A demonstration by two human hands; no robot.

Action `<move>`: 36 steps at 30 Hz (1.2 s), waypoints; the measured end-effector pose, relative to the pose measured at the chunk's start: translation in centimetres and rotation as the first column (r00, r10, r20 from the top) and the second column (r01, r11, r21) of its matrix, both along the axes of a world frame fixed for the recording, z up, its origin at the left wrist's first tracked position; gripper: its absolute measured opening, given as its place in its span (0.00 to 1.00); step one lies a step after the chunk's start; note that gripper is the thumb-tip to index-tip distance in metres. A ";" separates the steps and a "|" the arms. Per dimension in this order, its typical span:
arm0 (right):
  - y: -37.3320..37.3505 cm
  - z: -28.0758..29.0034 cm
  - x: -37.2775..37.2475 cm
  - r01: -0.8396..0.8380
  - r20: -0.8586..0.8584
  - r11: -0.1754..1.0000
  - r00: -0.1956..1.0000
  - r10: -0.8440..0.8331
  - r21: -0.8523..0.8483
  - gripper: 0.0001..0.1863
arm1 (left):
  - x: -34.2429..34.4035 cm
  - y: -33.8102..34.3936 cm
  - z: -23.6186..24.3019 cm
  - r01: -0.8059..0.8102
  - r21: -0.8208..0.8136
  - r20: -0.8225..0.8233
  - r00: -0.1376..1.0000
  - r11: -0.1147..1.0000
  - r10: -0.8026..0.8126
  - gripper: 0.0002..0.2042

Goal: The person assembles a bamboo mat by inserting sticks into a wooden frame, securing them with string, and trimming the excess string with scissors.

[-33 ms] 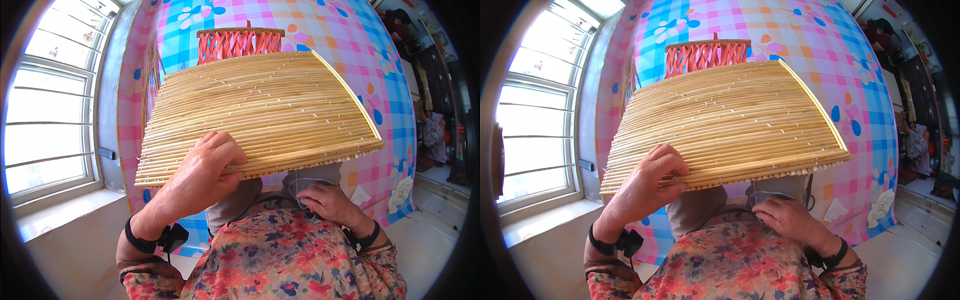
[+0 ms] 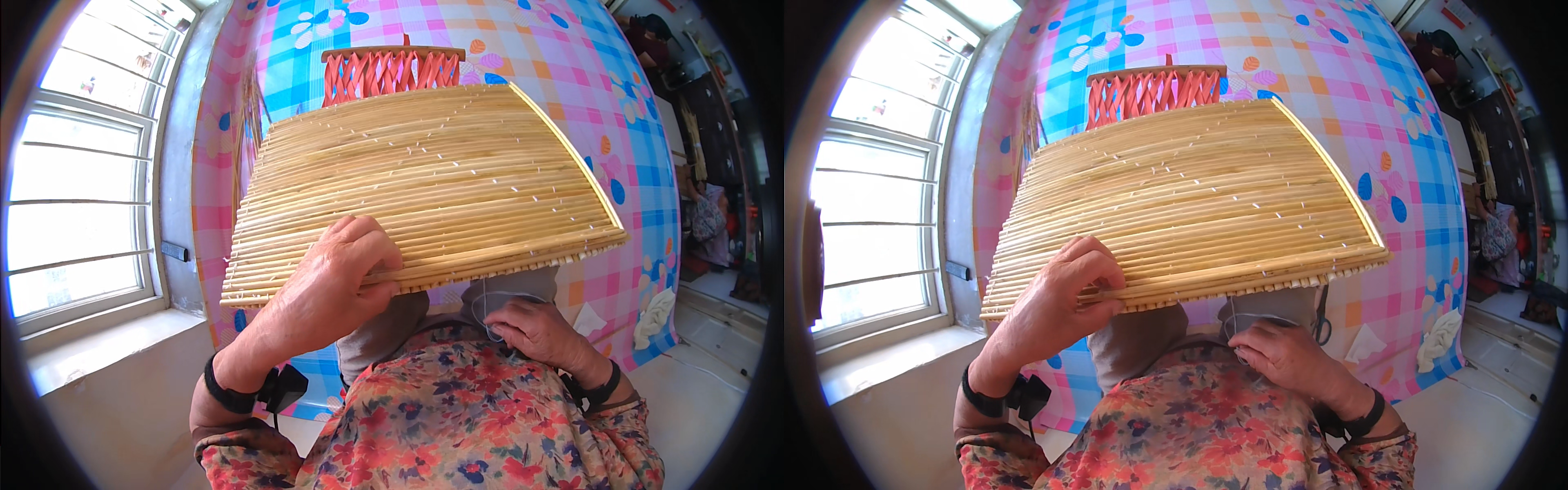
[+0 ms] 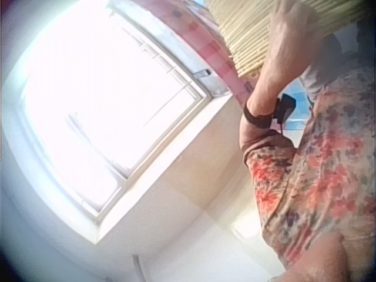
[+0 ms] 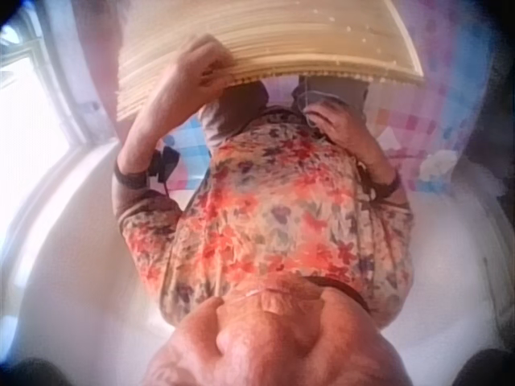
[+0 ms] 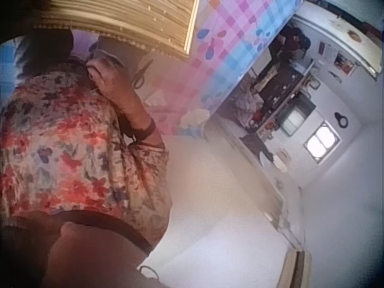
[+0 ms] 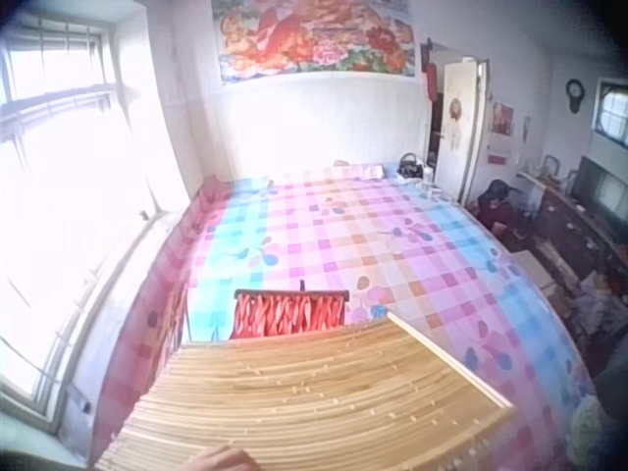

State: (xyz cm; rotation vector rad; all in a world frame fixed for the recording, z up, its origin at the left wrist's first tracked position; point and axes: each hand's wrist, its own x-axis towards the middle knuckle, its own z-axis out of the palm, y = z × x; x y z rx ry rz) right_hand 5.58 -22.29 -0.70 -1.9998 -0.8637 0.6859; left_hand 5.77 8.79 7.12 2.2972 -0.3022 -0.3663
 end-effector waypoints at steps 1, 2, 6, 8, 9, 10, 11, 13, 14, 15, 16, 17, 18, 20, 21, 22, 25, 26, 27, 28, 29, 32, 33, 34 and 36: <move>0.0 0.0 0.0 -0.001 0.004 1.000 1.000 0.001 -0.005 0.09 | 0.1 0.0 0.0 0.002 0.001 -0.025 1.000 1.000 -0.002 0.10; 0.0 -0.1 0.0 0.000 0.005 1.000 1.000 0.000 -0.005 0.09 | 0.1 0.0 0.0 0.003 0.002 -0.024 1.000 1.000 -0.003 0.10; 0.0 0.0 0.1 -0.010 0.012 1.000 1.000 0.010 -0.016 0.09 | 0.2 0.2 -0.1 -0.014 -0.056 -0.060 0.998 0.998 0.011 0.10; 0.1 0.0 0.1 -0.010 0.007 1.000 1.000 0.010 -0.021 0.08 | 0.2 0.3 -0.1 -0.021 -0.094 -0.065 0.998 0.995 0.015 0.10; 0.0 0.0 0.1 -0.024 0.012 0.999 1.000 0.024 -0.032 0.09 | 0.1 0.3 -0.1 -0.001 -0.088 -0.025 1.000 0.996 -0.001 0.09; 0.0 0.0 0.1 -0.038 0.017 0.998 0.999 0.039 -0.042 0.09 | 0.1 0.3 -0.1 0.018 -0.081 0.016 1.000 0.997 -0.017 0.09; 0.0 0.0 0.2 -0.039 0.017 0.998 0.999 0.040 -0.044 0.09 | -0.1 0.2 -0.1 0.017 -0.083 0.016 1.000 0.996 -0.015 0.09; 0.1 0.1 0.2 -0.049 0.023 0.997 0.998 0.050 -0.052 0.09 | -0.3 0.0 -0.1 -0.004 -0.096 0.044 0.999 0.995 0.008 0.09; 0.1 0.2 0.2 -0.049 0.023 0.997 0.998 0.050 -0.054 0.09 | -0.3 -0.1 -0.1 -0.004 -0.098 0.044 0.999 0.995 0.008 0.09; 0.1 0.2 0.2 -0.048 0.031 0.997 0.998 0.050 -0.062 0.09 | -0.3 -0.1 -0.1 0.012 -0.099 0.069 0.998 0.995 -0.005 0.09; 0.2 0.2 0.2 -0.047 0.040 0.996 0.998 0.050 -0.070 0.09 | -0.3 -0.1 -0.1 0.029 -0.101 0.093 0.995 0.995 -0.019 0.10; 0.2 0.2 0.2 -0.047 0.039 0.996 0.998 0.050 -0.072 0.09 | -0.3 -0.1 -0.1 0.029 -0.103 0.092 0.996 0.994 -0.020 0.10; 0.1 0.1 0.2 -0.046 0.031 0.996 0.998 0.048 -0.075 0.09 | -0.4 0.0 -0.1 0.045 -0.092 0.104 0.994 0.995 -0.036 0.09; 0.2 0.1 0.2 -0.047 0.021 0.996 0.999 0.048 -0.078 0.09 | -0.4 0.1 -0.3 0.059 -0.083 0.112 0.992 0.995 -0.050 0.09; 0.2 0.1 0.3 -0.048 0.015 0.995 0.999 0.049 -0.086 0.09 | -0.4 0.1 -0.4 0.057 -0.092 0.127 0.991 0.994 -0.045 0.10; 0.3 0.1 0.3 -0.049 0.010 0.994 0.999 0.050 -0.093 0.09 | -0.4 0.2 -0.5 0.054 -0.100 0.142 0.989 0.993 -0.040 0.11; 0.4 0.1 0.5 -0.053 -0.015 0.996 0.999 0.052 -0.075 0.09 | -0.5 0.3 -0.6 0.046 -0.109 0.159 0.987 0.993 -0.028 0.12; 0.4 0.2 0.5 -0.056 -0.019 0.996 0.998 0.054 -0.076 0.09 | -0.5 0.3 -0.6 0.043 -0.111 0.156 0.987 0.993 -0.026 0.12; 0.4 0.3 0.6 -0.052 -0.031 0.996 0.998 0.050 -0.075 0.09 | -0.5 0.3 -0.6 0.032 -0.121 0.137 0.990 0.992 -0.015 0.12; 0.4 0.3 0.6 -0.048 -0.044 0.996 0.998 0.045 -0.075 0.09 | -0.4 0.3 -0.6 0.020 -0.131 0.117 0.993 0.991 -0.005 0.12; 0.4 0.3 0.6 -0.051 -0.047 0.996 0.998 0.047 -0.075 0.09 | -0.3 0.4 -0.7 0.018 -0.131 0.115 0.993 0.991 -0.002 0.12; 0.4 0.2 0.5 -0.030 -0.072 0.997 0.997 0.025 -0.076 0.09 | -0.3 0.4 -0.9 0.037 -0.150 0.111 0.994 0.988 -0.020 0.12; 0.4 0.2 0.5 -0.025 -0.071 0.997 0.997 0.020 -0.076 0.09 | -0.4 0.3 -0.8 0.029 -0.151 0.113 0.994 0.988 -0.012 0.12; 0.4 0.2 0.5 -0.019 -0.070 0.997 0.997 0.014 -0.077 0.08 | -0.5 0.2 -0.8 0.022 -0.151 0.115 0.993 0.988 -0.005 0.12; 0.4 0.1 0.5 -0.015 -0.065 0.997 0.998 0.010 -0.075 0.08 | -0.5 0.2 -0.8 0.038 -0.136 0.138 0.990 0.990 -0.019 0.12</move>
